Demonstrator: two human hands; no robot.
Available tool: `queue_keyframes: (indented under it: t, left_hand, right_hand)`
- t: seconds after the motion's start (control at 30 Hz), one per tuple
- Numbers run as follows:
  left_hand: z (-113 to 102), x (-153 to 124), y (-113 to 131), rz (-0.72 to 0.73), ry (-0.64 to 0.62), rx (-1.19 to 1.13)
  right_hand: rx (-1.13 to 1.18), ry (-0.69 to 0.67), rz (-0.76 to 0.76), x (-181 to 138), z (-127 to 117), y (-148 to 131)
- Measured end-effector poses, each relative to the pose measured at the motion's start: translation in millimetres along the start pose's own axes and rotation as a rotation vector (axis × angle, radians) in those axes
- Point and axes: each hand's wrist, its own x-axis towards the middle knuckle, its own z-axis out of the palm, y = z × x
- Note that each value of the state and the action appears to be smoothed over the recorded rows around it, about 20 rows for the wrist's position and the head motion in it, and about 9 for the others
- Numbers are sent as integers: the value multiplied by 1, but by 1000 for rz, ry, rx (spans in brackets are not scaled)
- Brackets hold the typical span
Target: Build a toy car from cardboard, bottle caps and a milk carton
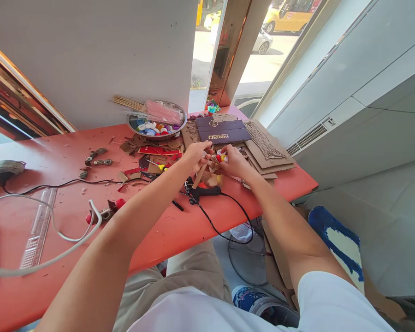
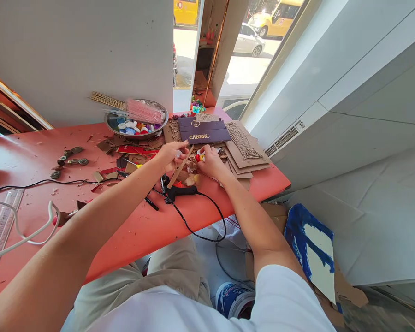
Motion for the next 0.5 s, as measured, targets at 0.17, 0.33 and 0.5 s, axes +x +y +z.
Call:
queue_keyframes:
  t: [0.17, 0.33, 0.5]
  left_hand:
    - [-6, 0, -2, 19, -16, 38]
    - [-15, -4, 2, 54, -17, 84]
    - [-30, -13, 14, 103, 32, 161]
  right_hand:
    - [40, 30, -72, 1, 2, -6]
    - [-6, -12, -52, 8, -4, -14]
    - [-35, 14, -44, 16, -22, -21]
